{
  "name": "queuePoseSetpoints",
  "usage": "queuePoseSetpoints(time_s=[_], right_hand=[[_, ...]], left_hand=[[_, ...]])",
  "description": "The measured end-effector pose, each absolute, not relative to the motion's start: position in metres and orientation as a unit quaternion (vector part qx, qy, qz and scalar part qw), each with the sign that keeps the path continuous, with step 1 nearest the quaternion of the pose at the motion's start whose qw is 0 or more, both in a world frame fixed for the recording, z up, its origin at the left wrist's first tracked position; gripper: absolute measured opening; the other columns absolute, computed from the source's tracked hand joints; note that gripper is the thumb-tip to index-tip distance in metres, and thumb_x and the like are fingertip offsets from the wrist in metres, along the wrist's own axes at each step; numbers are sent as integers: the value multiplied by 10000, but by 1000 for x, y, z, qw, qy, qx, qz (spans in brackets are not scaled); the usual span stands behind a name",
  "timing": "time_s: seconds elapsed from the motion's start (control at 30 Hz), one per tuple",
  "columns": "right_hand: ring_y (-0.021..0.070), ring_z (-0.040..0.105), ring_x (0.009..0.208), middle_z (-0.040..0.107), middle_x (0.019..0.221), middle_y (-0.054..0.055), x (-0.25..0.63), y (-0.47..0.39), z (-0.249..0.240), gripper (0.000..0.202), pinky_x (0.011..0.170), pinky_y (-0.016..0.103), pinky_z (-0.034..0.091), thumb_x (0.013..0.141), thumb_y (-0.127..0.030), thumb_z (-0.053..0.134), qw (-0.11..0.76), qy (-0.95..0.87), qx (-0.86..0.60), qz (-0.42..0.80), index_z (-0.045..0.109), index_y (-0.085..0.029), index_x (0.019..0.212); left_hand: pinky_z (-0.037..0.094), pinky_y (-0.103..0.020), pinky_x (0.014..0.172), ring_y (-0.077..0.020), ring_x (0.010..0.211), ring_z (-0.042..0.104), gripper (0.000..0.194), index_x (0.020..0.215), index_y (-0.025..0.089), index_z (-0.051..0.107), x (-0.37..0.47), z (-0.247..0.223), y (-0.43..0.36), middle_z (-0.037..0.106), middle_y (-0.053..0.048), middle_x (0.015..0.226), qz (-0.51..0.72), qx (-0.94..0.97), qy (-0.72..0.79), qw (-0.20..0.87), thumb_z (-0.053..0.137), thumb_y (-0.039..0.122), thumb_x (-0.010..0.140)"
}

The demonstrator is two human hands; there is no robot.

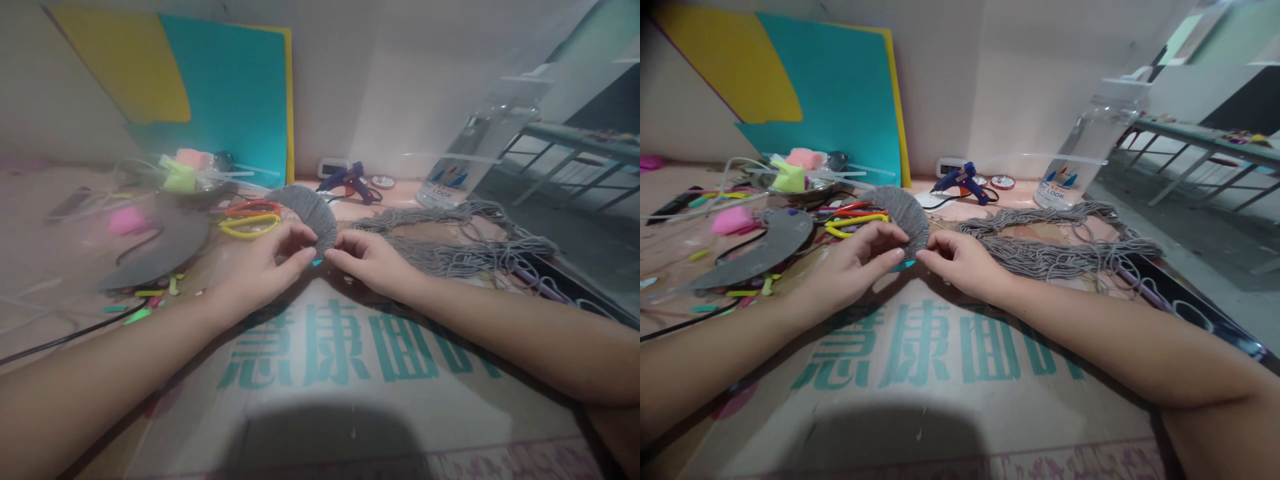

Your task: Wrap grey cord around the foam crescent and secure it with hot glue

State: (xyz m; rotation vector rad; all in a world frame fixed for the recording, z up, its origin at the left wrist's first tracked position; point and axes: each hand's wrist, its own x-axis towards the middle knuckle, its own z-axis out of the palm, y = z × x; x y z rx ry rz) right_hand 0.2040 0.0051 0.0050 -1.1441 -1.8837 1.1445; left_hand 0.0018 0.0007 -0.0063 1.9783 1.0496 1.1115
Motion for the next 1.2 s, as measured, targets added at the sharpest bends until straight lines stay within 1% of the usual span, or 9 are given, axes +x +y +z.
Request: queuePoseSetpoints(time_s=[0.13,0.27,0.47,0.6,0.77,0.97,1.07,1.2], right_hand=[[73,398,463,443,549,-77,204,6,5,190,447,214,319,872,-342,582,355,-679,-433,475,521,-185,785],[61,367,450,431,523,-92,203,6,5,166,451,213,303,874,-309,584,368,-674,-423,481,520,-183,788],[61,375,445,446,517,-92,203,7,6,150,447,218,299,876,-285,578,364,-675,-422,484,520,-182,783],[60,373,444,449,517,-90,203,8,5,163,453,220,296,877,-289,579,362,-679,-420,481,517,-183,771],[65,382,461,446,533,-86,204,8,4,178,473,226,305,870,-311,592,364,-677,-419,484,517,-184,771],[70,378,459,452,533,-82,204,9,6,198,470,232,282,863,-337,599,355,-680,-425,480,511,-190,764],[70,370,456,456,530,-81,204,9,5,202,467,231,271,863,-345,599,355,-680,-426,481,514,-189,767],[70,371,453,448,522,-85,204,9,4,218,465,229,273,855,-358,610,357,-678,-423,483,509,-190,760]], left_hand=[[485,-335,862,-181,968,622,137,993,207,589,0,-7,5,647,-42,1075,485,677,435,341,540,311,918],[464,-369,927,-195,999,626,110,959,204,599,-3,-8,10,670,-39,1029,506,651,476,305,603,272,872],[490,-366,895,-194,973,640,148,943,207,601,-3,-7,12,676,-36,1015,502,648,481,311,655,252,813],[497,-362,896,-190,970,639,155,947,206,600,-3,-8,12,678,-39,1029,501,650,474,318,659,249,810],[505,-352,866,-191,958,635,185,958,204,612,-3,-8,13,679,-33,1012,503,650,478,310,675,288,805],[504,-381,880,-213,956,644,145,929,223,650,-8,-9,11,692,-37,1013,488,651,498,299,662,326,827],[494,-393,914,-220,965,649,114,894,221,652,-9,-10,10,705,-37,987,488,657,491,298,661,312,826],[497,-395,942,-215,1006,659,113,927,212,648,-7,-10,11,718,-49,1045,488,646,471,350,626,292,852]])
